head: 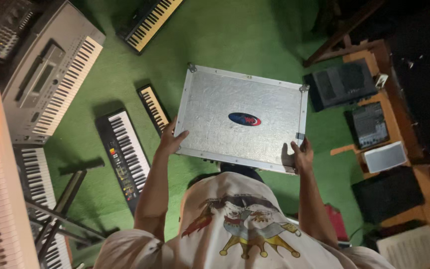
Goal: The person places a black tube into a padded carrying case, closes and latches a series of equipment cases, and then picks up and carries a silver case across a room filled with musical keyboards.
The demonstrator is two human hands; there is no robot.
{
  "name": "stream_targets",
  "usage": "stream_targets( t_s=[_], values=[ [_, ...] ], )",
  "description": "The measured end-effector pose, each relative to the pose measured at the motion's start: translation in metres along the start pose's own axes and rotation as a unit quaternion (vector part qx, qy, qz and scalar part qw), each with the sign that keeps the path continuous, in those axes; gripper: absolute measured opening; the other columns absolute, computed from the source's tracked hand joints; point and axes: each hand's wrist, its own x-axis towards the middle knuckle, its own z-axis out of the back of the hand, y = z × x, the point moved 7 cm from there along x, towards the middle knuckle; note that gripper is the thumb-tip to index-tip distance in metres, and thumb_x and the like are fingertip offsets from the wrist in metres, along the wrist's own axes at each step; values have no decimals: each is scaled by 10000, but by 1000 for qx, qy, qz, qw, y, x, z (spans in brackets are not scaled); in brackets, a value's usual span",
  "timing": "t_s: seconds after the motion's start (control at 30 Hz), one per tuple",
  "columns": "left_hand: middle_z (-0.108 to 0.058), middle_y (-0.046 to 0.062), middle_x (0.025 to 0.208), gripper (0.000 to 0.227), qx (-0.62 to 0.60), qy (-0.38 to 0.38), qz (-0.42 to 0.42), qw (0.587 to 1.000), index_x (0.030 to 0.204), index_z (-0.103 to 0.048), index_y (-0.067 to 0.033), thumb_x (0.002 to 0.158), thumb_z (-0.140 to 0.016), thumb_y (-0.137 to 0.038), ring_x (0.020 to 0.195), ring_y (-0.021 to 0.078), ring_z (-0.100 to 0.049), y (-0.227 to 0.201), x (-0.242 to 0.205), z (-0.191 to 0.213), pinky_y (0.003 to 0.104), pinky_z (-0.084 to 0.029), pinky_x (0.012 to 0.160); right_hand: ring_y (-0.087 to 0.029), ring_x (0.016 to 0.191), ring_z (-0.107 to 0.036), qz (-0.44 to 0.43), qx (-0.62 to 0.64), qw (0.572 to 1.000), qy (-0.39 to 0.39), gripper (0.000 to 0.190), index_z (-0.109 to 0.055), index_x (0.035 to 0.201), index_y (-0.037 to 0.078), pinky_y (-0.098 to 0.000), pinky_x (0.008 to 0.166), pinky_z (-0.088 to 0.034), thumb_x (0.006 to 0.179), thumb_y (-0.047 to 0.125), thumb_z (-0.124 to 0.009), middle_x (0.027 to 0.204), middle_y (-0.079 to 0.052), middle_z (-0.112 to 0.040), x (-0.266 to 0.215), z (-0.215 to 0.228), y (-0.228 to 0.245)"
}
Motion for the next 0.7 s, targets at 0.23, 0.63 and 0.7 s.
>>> stream_targets(
  t_s=[0.23,0.63,0.7],
  values=[
    [-618,157,1379,745,-45,-20,-75,996,1586,-406,-177,926,-731,-291,1251,277,-606,-40,52,-12,403,-496,1031,-287,1300,-553,47,38,998,23,665,-504,1457,-48,-384,1087,-442,877,129,-777,1431,-192,-589,81,-3,35],
    [-539,160,1361,717,-42,10,-107,993,1582,-405,-187,936,-705,-264,1221,288,-559,-110,137,-27,410,-486,976,-293,1291,-569,17,79,996,-37,721,-452,1504,-18,-390,1086,-454,860,103,-751,1443,-185,-570,129,21,44],
    [-550,159,1355,718,-42,8,-132,990,1579,-436,-185,921,-711,-265,1229,286,-569,-121,165,-31,405,-504,987,-300,1278,-580,41,101,993,-43,710,-468,1496,-31,-392,1090,-453,858,105,-748,1424,-193,-593,141,20,52]
  ],
)
